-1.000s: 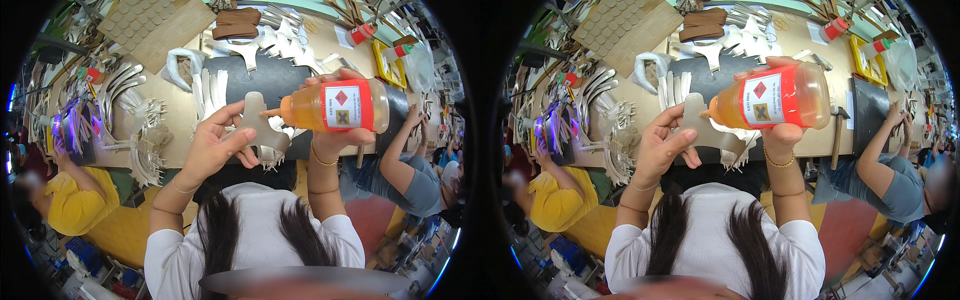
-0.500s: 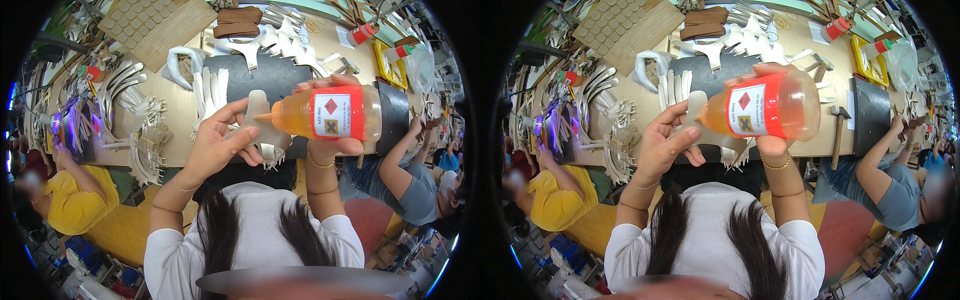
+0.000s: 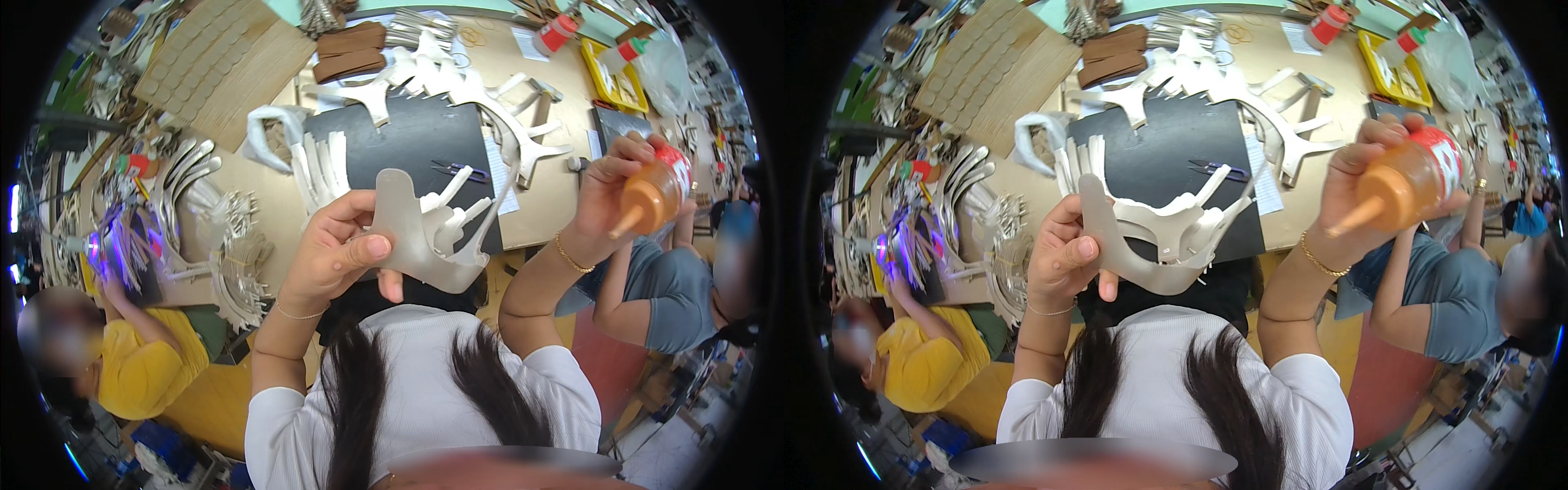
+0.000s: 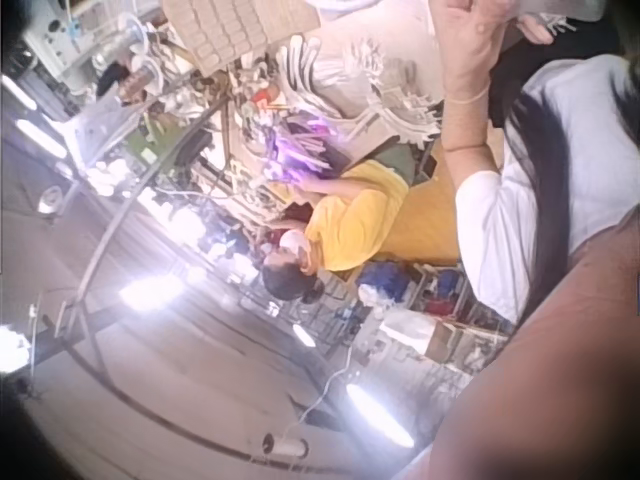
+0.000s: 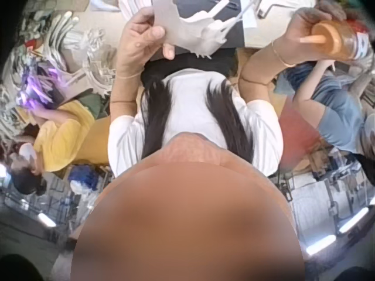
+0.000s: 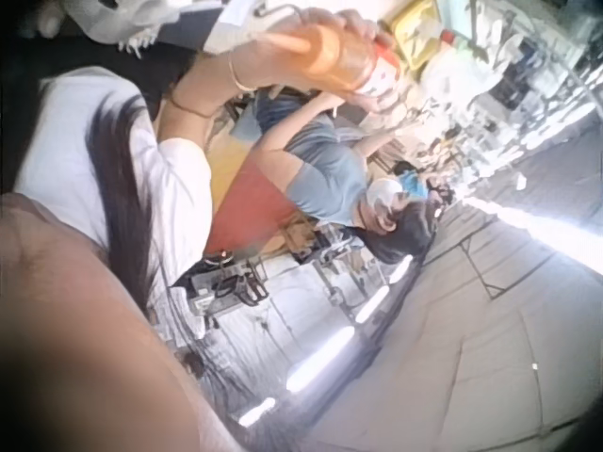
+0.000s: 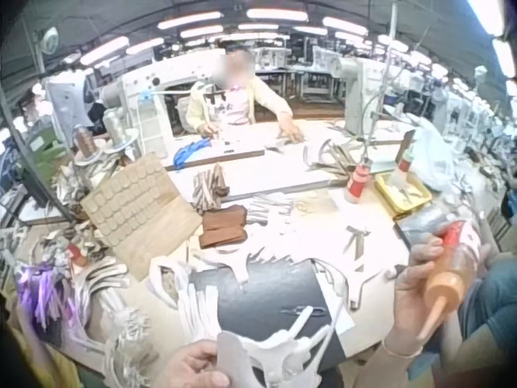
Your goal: The person applies glue from a bottle to the edges of white plastic components and joins them together by hand. The person handles multiple parts, aligns them, and presses them to bond, working at a cluttered workbench.
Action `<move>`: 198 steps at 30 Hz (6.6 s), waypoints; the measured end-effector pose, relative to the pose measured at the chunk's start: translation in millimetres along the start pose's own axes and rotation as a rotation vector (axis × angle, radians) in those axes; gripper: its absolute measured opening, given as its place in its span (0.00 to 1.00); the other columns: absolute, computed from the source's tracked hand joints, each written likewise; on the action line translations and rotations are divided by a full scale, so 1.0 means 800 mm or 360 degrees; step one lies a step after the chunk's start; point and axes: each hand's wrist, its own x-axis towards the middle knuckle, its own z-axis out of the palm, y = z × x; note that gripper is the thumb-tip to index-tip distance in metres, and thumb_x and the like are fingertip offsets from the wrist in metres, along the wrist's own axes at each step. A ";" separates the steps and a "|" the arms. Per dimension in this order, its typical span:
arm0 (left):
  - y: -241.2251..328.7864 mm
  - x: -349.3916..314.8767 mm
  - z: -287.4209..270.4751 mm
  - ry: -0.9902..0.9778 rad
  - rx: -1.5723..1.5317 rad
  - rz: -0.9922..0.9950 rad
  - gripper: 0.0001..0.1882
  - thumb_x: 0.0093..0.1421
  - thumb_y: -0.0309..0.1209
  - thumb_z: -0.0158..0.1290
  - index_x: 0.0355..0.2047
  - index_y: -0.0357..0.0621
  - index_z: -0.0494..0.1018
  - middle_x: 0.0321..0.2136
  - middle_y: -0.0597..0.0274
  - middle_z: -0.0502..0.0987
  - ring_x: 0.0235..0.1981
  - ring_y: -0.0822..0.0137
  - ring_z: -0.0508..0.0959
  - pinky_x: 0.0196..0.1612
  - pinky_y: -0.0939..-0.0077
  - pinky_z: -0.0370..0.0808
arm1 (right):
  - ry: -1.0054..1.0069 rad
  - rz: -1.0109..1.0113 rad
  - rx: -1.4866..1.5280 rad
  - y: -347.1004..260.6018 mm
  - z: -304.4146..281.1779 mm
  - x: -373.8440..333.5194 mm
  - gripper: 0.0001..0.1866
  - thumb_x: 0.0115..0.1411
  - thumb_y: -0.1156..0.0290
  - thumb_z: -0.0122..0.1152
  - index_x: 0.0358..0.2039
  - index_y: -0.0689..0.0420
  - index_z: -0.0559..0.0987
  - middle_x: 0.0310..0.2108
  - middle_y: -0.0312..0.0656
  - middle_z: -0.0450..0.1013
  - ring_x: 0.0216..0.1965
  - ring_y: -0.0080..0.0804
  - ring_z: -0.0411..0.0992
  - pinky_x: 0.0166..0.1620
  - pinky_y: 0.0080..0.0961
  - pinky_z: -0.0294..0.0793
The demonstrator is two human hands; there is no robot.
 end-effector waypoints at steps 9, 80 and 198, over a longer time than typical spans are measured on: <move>-0.043 0.147 0.036 -0.0276 -0.0009 -0.0063 0.23 0.59 0.31 0.54 0.51 0.34 0.63 0.34 0.52 0.76 0.23 0.64 0.78 0.24 0.77 0.76 | -0.0073 -0.0398 -0.0324 -0.079 0.034 -0.032 0.42 0.42 0.48 0.73 0.48 0.65 0.67 0.37 0.43 0.64 0.41 0.32 0.69 0.44 0.27 0.79; 0.050 0.028 0.018 -0.0108 0.1048 -0.0611 0.31 0.52 0.22 0.56 0.57 0.35 0.60 0.29 0.65 0.71 0.14 0.79 0.71 0.16 0.86 0.68 | 0.0044 -0.0090 -0.1551 0.094 0.006 -0.031 0.61 0.35 0.19 0.44 0.54 0.62 0.59 0.41 0.49 0.70 0.44 0.45 0.72 0.45 0.45 0.76; 0.056 0.004 0.021 -0.0019 0.1293 -0.0608 0.35 0.55 0.25 0.53 0.61 0.36 0.52 0.28 0.62 0.72 0.16 0.80 0.69 0.14 0.85 0.68 | 0.0114 -0.0099 -0.2002 0.103 0.017 -0.028 0.59 0.37 0.20 0.45 0.54 0.63 0.59 0.42 0.48 0.71 0.44 0.45 0.73 0.46 0.47 0.76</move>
